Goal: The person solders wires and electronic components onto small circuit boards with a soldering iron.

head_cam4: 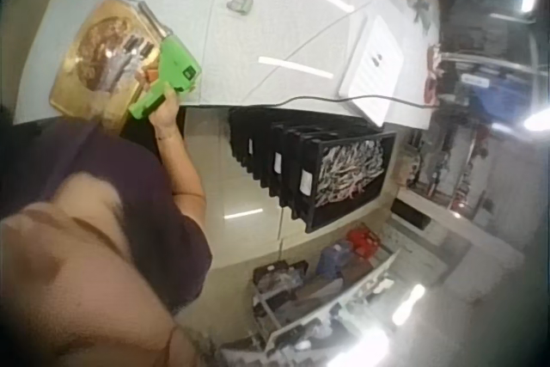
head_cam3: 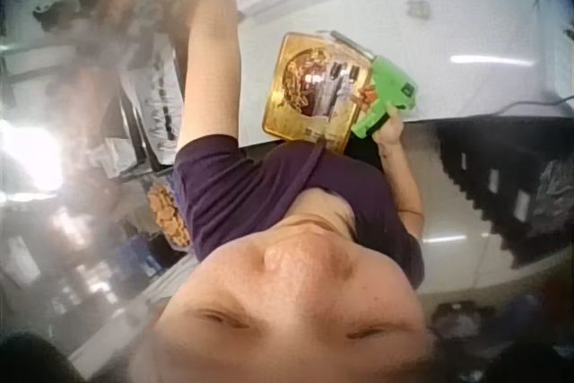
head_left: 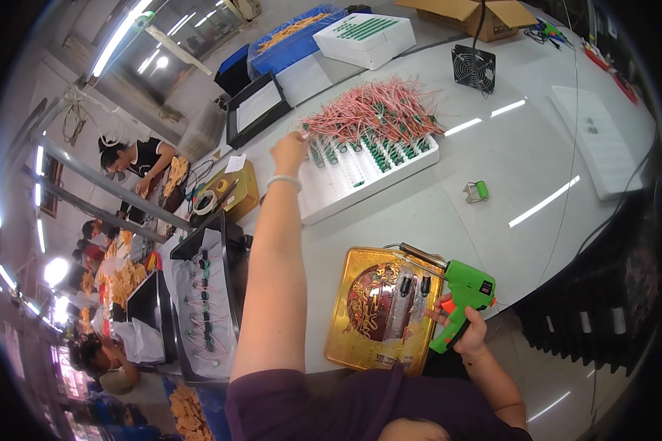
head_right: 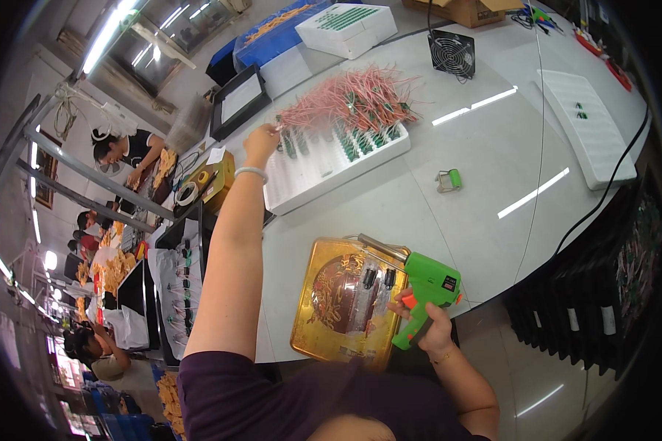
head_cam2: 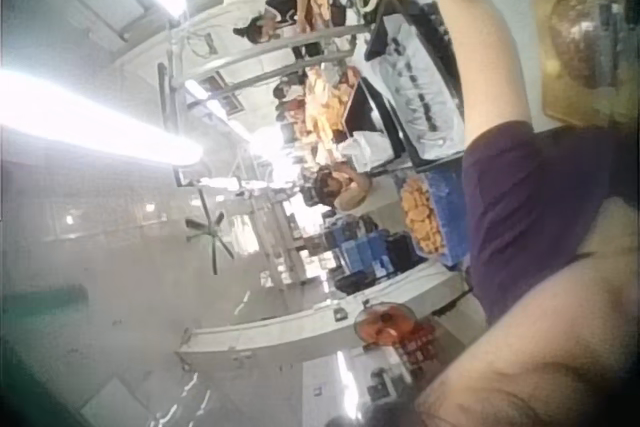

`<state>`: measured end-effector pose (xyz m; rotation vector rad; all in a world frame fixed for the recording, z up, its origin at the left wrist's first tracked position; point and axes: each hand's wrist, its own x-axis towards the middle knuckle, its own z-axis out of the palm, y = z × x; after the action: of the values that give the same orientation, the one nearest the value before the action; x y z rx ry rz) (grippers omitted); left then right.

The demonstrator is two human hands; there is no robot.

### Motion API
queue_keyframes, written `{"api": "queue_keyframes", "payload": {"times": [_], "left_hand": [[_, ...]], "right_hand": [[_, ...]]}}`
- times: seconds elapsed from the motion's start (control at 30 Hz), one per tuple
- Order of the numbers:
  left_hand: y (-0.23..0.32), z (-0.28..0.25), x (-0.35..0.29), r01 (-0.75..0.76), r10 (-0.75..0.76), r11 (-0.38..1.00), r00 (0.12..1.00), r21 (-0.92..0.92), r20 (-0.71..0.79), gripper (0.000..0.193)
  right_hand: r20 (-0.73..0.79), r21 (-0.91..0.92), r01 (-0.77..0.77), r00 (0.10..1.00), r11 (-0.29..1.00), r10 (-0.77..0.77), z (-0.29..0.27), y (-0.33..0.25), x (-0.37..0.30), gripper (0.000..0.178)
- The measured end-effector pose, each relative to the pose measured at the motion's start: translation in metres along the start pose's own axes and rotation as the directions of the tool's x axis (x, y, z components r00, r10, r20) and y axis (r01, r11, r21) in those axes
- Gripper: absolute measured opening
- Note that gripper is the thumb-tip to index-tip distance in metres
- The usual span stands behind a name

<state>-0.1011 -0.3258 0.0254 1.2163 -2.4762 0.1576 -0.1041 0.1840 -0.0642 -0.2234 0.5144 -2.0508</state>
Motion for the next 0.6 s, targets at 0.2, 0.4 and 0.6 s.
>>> {"api": "queue_keyframes", "payload": {"times": [0.2,0.4,0.6], "left_hand": [[-0.062,0.012,-0.004,0.043,-0.088,0.88,0.993,-0.473,-0.074,0.009],[-0.053,-0.026,-0.007,-0.132,0.001,0.964,0.871,-0.233,-0.491,0.014],[-0.072,-0.12,-0.002,-0.311,-0.035,0.909,0.607,-0.278,-0.794,0.009]], "right_hand": [[-0.02,-0.048,-0.067,0.998,0.997,0.066,0.003,-0.002,0.004,0.047],[-0.056,-0.052,-0.029,0.998,0.998,0.026,0.007,-0.002,0.005,0.047],[-0.036,-0.051,-0.042,0.999,0.998,0.04,0.007,0.001,0.004,0.047]]}}
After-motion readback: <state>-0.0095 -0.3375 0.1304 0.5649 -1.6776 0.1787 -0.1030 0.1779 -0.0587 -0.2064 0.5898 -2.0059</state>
